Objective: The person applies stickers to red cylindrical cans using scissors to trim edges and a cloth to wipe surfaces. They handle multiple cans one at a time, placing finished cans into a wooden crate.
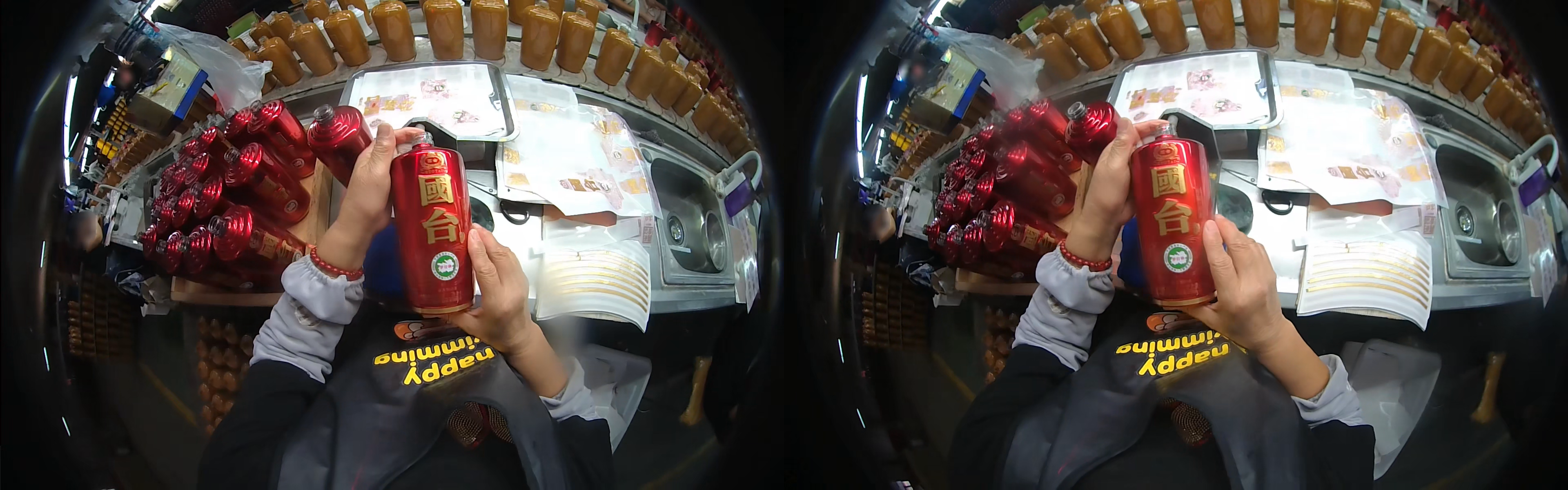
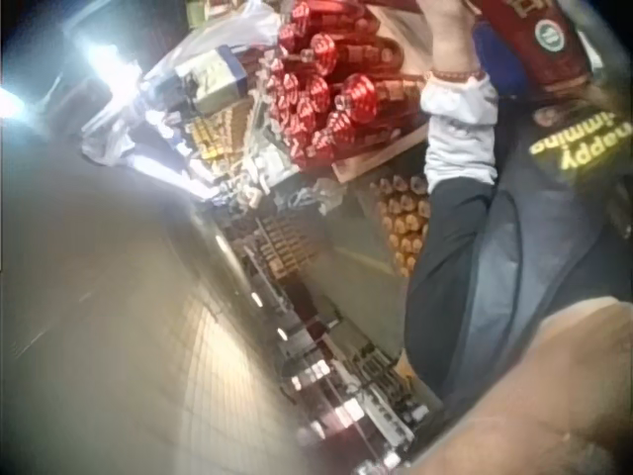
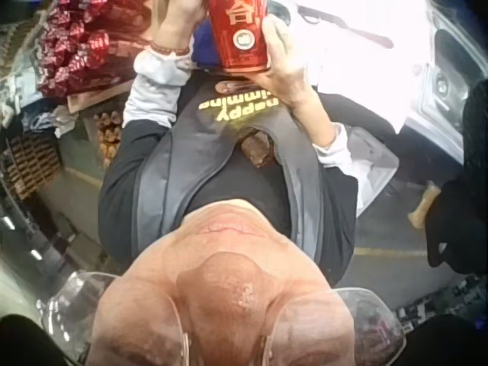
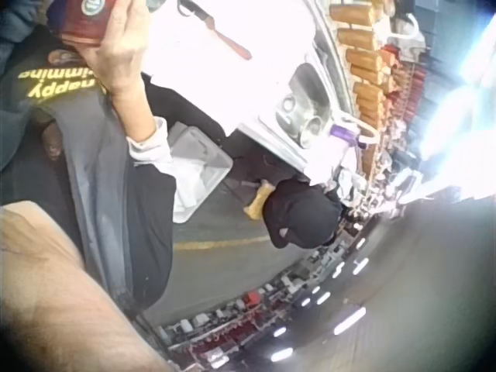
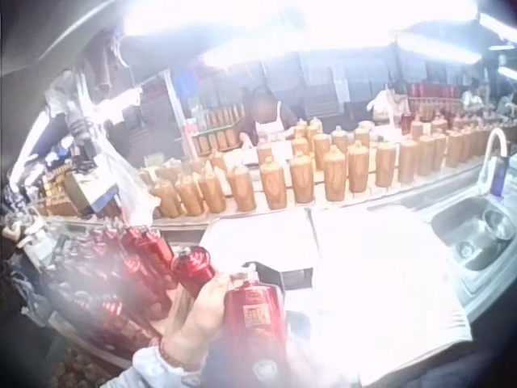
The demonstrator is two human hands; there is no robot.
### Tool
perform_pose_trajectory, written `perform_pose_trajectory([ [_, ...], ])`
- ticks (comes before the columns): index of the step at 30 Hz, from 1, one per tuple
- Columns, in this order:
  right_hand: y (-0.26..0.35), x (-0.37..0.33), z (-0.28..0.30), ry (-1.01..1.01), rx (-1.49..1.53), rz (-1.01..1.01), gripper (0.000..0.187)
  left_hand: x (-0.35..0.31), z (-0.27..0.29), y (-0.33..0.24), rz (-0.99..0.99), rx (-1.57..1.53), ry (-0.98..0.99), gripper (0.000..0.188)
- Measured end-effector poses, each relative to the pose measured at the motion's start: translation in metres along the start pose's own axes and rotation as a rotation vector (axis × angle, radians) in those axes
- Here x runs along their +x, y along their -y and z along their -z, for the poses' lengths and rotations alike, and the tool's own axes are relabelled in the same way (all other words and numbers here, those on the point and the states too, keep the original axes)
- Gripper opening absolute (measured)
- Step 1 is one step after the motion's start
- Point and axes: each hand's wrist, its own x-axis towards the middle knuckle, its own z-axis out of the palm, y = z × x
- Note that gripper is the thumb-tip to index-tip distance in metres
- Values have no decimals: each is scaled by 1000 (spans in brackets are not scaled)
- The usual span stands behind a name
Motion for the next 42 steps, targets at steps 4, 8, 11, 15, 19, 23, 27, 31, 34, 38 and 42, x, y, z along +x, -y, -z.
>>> perform_pose_trajectory([
  [4, -1, 9, -5, 19, 17, -52, 103, 8, 11, 23, -9, 8, -104, 49],
  [8, -7, 15, -13, 25, 56, -65, 104, 18, 25, 35, 3, 41, -113, 47],
  [11, -8, 21, -19, 26, 37, -62, 104, 21, 25, 35, 13, 40, -155, 46],
  [15, -12, 22, -28, 25, 23, -81, 108, 25, 26, 33, 36, 49, -151, 51],
  [19, -11, 21, -36, 25, 27, -103, 108, 25, 24, 31, 41, 50, -143, 52],
  [23, -12, 15, -45, 20, 55, -120, 112, 25, 27, 30, 39, 81, -139, 55],
  [27, -11, 12, -51, 43, 74, -159, 113, 26, 31, 32, 33, 98, -156, 55],
  [31, -10, 15, -51, 40, 87, -166, 113, 26, 32, 32, 21, 109, -156, 57],
  [34, -11, 18, -51, 24, 78, -167, 109, 29, 27, 29, 21, 140, -176, 58],
  [38, -14, 20, -53, 19, 47, -199, 112, 33, 22, 25, -4, 202, -174, 60],
  [42, -16, 20, -55, 16, 53, -207, 110, 32, 38, 38, -88, 364, -102, 62],
])
